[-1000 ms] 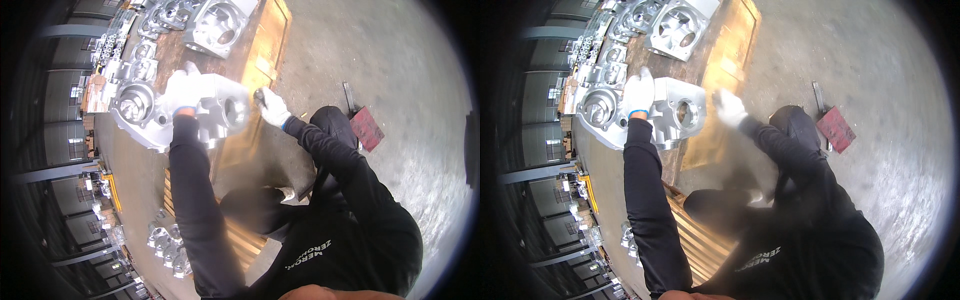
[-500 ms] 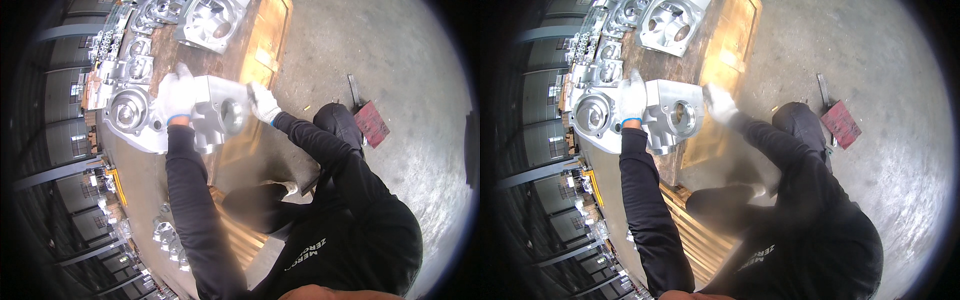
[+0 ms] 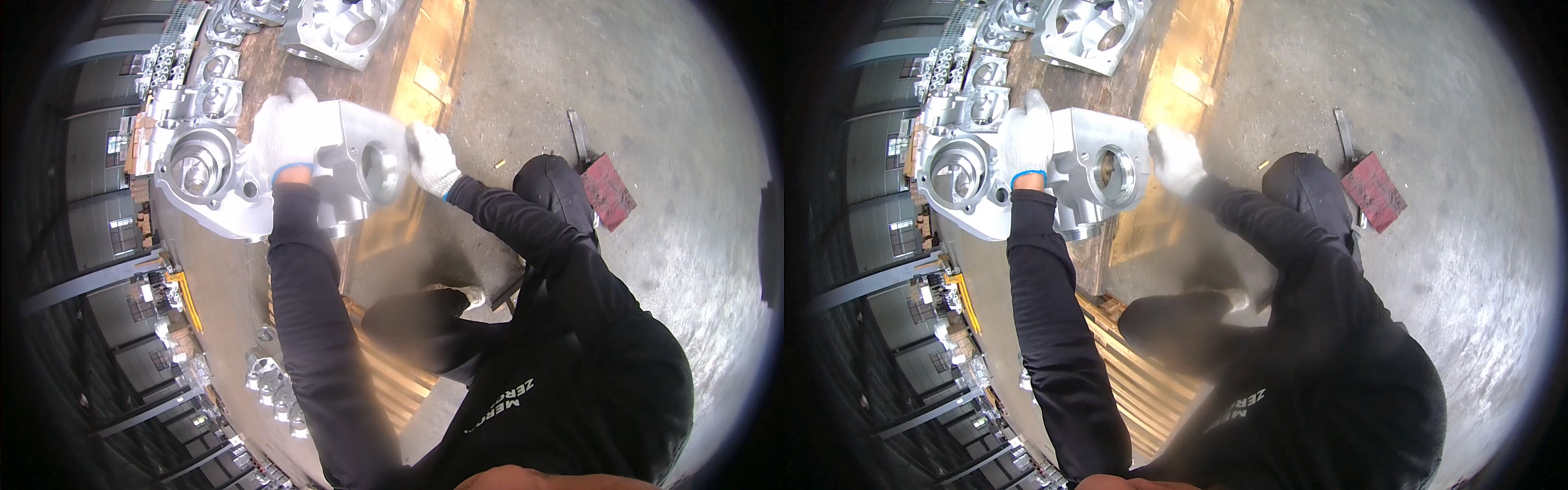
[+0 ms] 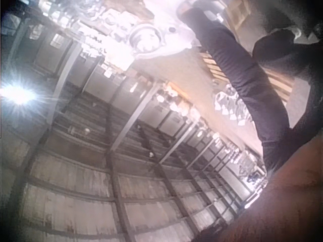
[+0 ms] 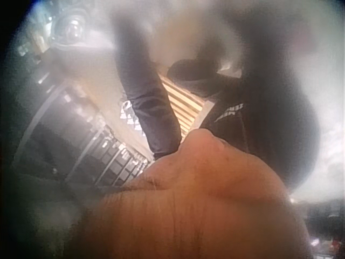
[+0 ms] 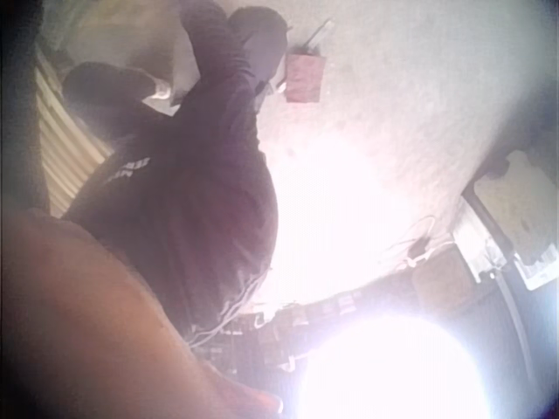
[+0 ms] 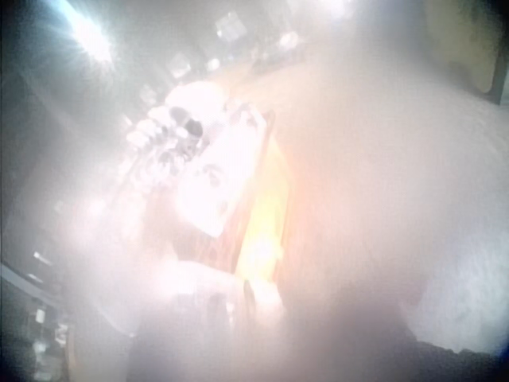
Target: The person deburrs and smooths the edges of a large silver metal casting using a handheld abrasive block, then places it on a wooden pallet. They repeat the process on a second casting, rotating the part to reach all edges and corners.
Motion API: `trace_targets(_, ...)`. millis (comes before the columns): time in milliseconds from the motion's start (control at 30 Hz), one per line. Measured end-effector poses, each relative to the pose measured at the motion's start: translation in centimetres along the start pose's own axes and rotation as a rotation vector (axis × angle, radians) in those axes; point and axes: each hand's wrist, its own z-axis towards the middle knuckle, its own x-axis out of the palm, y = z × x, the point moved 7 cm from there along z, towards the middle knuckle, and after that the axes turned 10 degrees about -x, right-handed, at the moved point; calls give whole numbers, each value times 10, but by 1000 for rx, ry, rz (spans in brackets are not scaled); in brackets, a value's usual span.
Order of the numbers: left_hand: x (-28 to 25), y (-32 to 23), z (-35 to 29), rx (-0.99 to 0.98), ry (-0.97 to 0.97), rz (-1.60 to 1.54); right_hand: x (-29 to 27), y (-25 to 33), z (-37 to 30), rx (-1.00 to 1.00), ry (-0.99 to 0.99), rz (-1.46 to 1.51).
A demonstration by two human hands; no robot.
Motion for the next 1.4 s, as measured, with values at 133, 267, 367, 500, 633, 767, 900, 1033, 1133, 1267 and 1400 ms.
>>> trace_targets(133, 1, 1, 0, -17, 7, -15, -4, 11, -12, 4, -5, -19)
trace_targets(267, 2, 1, 0, -32, 29, -24, -7, 21, -23, 15, 21, -11)
trace_targets(367, 3, 2, 1, -59, 43, 21, -7, 25, -34, 47, 103, -53)
trace_targets(500, 3, 1, 2, -37, 31, 37, -6, 44, -57, -68, 236, -127)
trace_targets(633, 8, 6, 5, -3, 61, 18, 4, 67, -89, -282, 531, -154)
trace_targets(767, 2, 5, -2, 123, -2, 14, -15, 44, -88, -9, 593, -22)
trace_targets(900, -2, 1, -11, 199, -26, -18, -53, 40, -46, -353, 635, -319)
trace_targets(1033, -1, -1, -13, 226, 7, 72, -70, 51, -2, -611, 729, -420)
trace_targets(1133, 4, -1, -7, 224, 34, 142, -69, 65, 22, -706, 734, -437)
trace_targets(1267, 10, 4, -1, 165, 65, 215, -67, 80, 35, -787, 665, -424)
trace_targets(1400, 5, 1, -8, 241, 28, 104, -64, 73, 39, -602, 680, -267)
